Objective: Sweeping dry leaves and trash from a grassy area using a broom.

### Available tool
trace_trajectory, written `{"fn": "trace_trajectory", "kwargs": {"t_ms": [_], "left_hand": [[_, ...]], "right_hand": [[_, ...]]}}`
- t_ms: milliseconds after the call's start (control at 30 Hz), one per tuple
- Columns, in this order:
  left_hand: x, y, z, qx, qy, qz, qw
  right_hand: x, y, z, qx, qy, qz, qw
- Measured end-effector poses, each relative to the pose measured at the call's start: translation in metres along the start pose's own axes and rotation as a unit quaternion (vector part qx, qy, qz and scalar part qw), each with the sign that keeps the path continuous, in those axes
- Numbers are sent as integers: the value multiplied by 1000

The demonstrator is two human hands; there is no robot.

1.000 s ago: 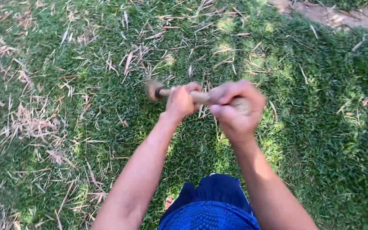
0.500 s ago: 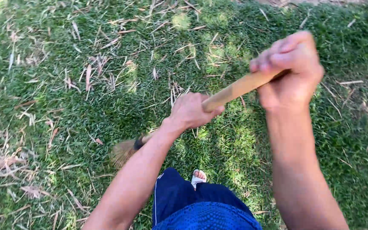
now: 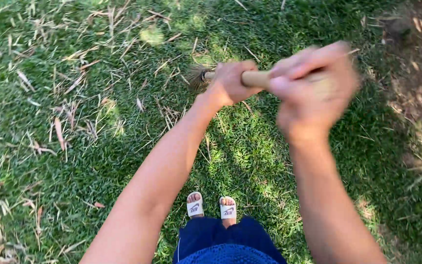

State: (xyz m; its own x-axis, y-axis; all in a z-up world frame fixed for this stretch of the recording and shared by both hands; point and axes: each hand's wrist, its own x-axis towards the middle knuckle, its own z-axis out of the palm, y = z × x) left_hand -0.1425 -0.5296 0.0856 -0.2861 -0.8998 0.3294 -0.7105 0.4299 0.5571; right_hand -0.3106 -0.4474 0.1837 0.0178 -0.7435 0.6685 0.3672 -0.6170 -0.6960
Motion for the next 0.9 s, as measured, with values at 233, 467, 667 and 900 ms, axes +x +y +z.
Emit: {"fn": "trace_trajectory", "kwargs": {"t_ms": [233,467,667,900], "left_hand": [[-46,-13,8,-30,-202,-195,959],[-12,74,-65,-32,-47,-70,996],[13,46,-77,-1,99,93,991],[-31,-40,-5,2,-92,-183,979]], "right_hand": [[9,63,13,-14,159,162,974],[87,-11,-64,173,46,140,974],[48,-12,4,3,71,24,997],[5,81,44,-80,141,19,987]]}}
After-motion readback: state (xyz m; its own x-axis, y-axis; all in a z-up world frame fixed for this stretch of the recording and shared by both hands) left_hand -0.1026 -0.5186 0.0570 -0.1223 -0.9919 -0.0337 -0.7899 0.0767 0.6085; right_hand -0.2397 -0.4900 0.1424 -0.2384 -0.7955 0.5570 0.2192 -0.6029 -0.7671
